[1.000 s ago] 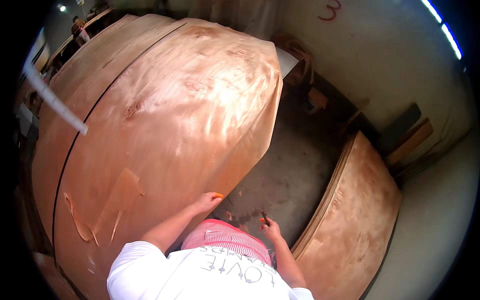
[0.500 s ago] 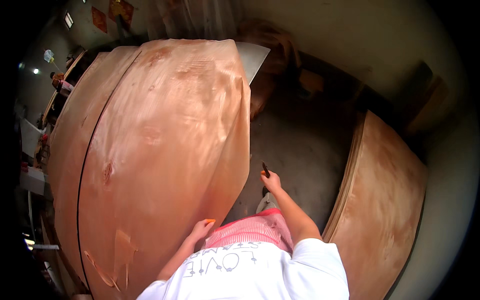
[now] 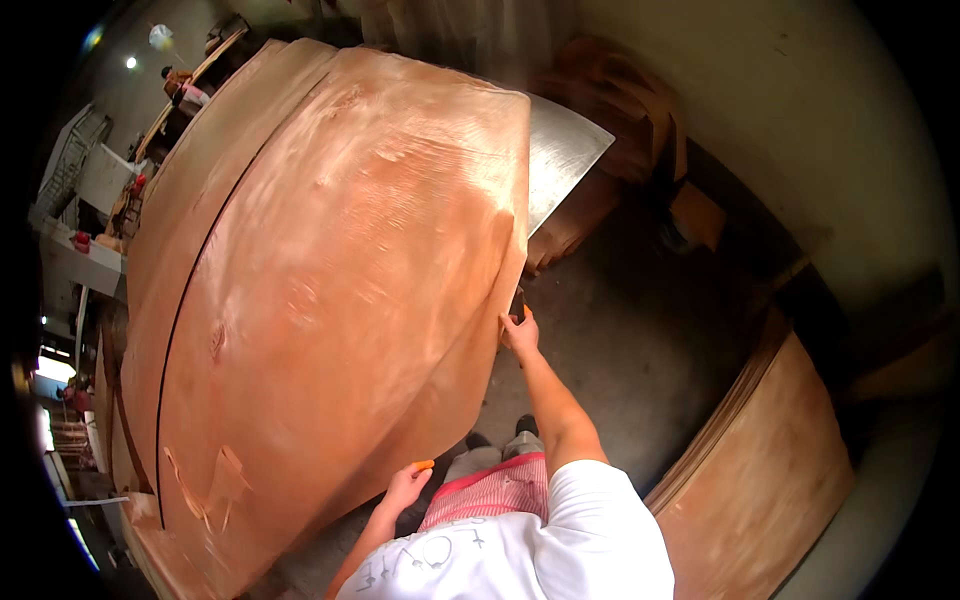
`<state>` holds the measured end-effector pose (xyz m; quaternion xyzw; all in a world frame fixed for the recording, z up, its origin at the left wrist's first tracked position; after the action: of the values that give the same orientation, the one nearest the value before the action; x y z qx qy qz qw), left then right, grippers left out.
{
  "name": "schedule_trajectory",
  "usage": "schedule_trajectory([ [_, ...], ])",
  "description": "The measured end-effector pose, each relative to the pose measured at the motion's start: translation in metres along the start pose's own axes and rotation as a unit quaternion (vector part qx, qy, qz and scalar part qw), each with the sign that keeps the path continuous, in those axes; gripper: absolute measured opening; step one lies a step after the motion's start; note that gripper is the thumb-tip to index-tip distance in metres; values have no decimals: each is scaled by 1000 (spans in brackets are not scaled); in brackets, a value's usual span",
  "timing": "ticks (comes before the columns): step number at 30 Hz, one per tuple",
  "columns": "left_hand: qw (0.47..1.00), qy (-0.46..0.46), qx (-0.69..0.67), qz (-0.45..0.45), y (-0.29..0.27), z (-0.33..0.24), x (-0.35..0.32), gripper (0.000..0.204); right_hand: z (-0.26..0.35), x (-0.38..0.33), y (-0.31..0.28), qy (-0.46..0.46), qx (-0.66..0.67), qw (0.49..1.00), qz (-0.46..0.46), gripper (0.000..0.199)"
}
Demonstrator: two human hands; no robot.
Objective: The person dips a sponge into a bucket of water and applies it to thin wood veneers before using a utility knife to trim excess material from the edges of a larger veneer sheet.
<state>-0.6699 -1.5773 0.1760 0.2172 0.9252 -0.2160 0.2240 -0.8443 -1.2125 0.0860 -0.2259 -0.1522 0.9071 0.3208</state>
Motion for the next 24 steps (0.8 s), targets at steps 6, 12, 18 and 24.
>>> schedule_trajectory([
  [6,994,78,37,-69,10,-70,51,45,38,0,-13,-102,-65,993,6,31],
  [12,945,220,186,-157,31,-180,108,80,128,-33,-16,-150,-7,988,43,30],
  [18,921,160,258,-244,16,-226,141,68,193,-43,3,-236,68,956,159,28],
  [24,936,75,-3,-345,-34,-243,141,18,258,-28,-2,-429,11,831,355,32],
])
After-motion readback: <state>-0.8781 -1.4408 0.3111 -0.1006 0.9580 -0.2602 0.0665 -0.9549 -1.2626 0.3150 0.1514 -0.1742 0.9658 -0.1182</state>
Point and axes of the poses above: each hand's wrist, its own x-axis towards the middle knuckle, its own y-axis out of the palm, z = x × y, the point moved 5 cm from there along x, towards the middle knuckle, and after that the axes turned 13 degrees about -x, right-handed, at the moved point
